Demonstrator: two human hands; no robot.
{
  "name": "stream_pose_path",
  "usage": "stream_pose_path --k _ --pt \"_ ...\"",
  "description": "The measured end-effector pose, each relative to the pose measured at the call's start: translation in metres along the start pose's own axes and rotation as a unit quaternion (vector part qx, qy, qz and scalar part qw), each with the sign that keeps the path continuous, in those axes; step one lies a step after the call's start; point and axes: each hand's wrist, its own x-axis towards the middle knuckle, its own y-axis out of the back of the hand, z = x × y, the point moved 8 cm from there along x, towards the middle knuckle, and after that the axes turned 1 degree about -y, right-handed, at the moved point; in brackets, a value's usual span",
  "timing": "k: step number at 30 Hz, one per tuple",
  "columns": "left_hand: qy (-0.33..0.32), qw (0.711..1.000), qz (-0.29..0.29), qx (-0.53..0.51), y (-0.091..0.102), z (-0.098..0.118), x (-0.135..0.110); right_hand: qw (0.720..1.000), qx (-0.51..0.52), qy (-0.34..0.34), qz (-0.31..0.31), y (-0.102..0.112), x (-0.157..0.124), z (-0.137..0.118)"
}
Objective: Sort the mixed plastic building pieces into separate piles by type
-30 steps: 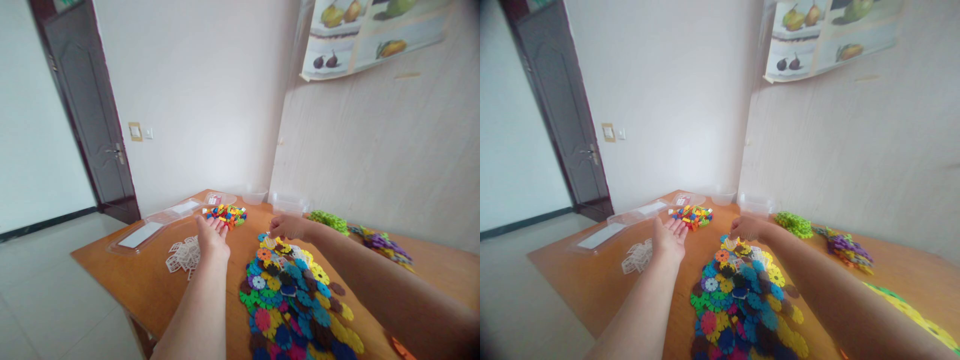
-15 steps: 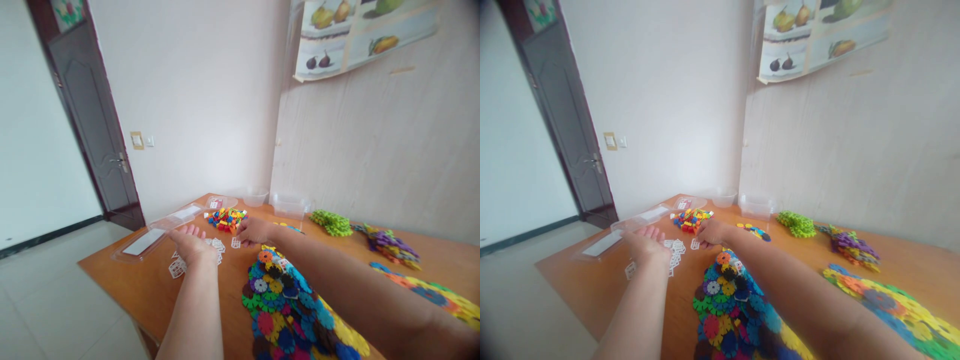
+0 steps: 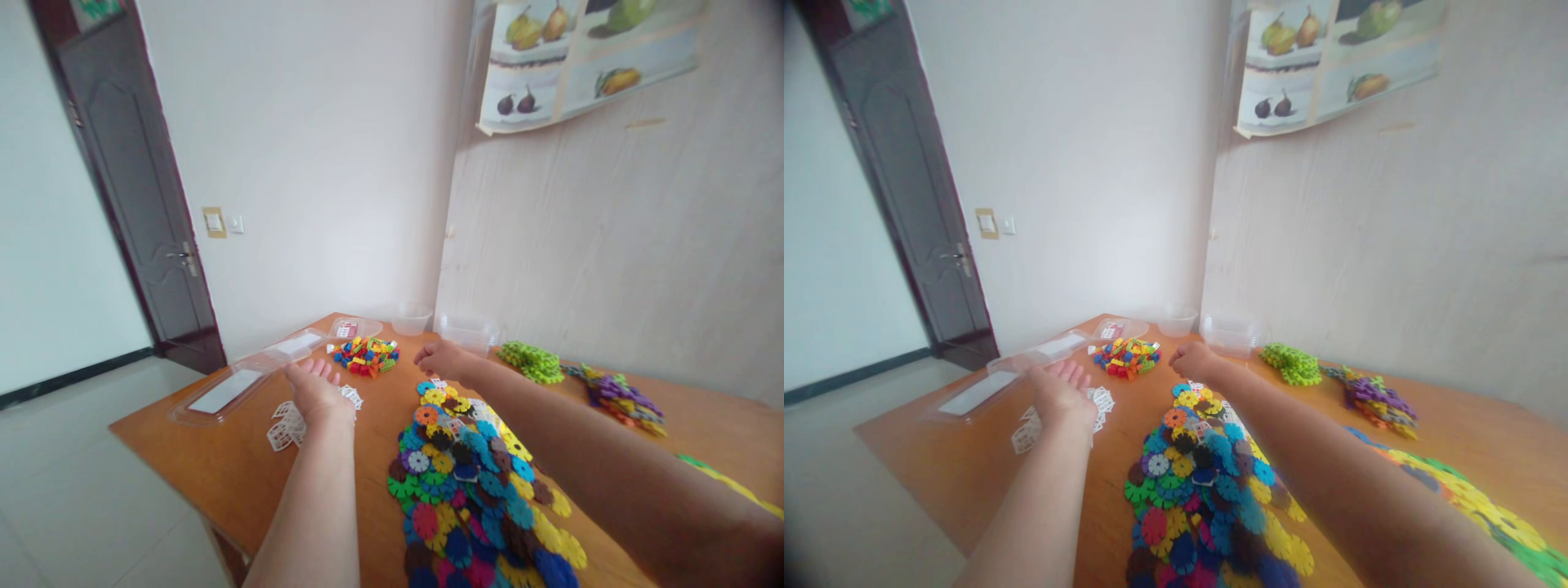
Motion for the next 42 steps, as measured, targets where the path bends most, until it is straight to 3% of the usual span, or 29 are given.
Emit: stream_pose_path --k 4,10,16,24,31,38,42 --pt "0.027 0.999 -0.039 0.004 -0.011 -0.009 -0.001 0.993 -0.106 0.044 0.004 0.009 -0.002 0.011" --pt "0.052 0.992 -0.100 0.048 -0.024 -0.021 -0.005 0.970 -0.203 0.123 -0.051 -0.015 -0.012 0.013" --pt "0.042 0.985 -0.132 0.107 -0.031 -0.030 -0.010 0.963 -0.236 0.118 -0.054 -0.014 -0.032 0.020" --pt "0.043 0.952 -0.215 0.215 -0.044 -0.052 -0.016 0.975 -0.191 0.085 -0.078 0.008 -0.065 0.026" --pt "0.026 0.911 -0.299 0.282 -0.054 -0.066 -0.034 0.991 -0.005 0.049 -0.125 0.018 -0.083 0.037" --pt "-0.016 0.863 -0.375 0.338 -0.059 -0.074 -0.049 0.990 -0.140 0.026 -0.018 0.027 -0.071 0.037" --pt "-0.078 0.824 -0.415 0.377 -0.063 -0.075 -0.055 0.978 -0.207 -0.005 0.018 0.023 -0.062 0.034"
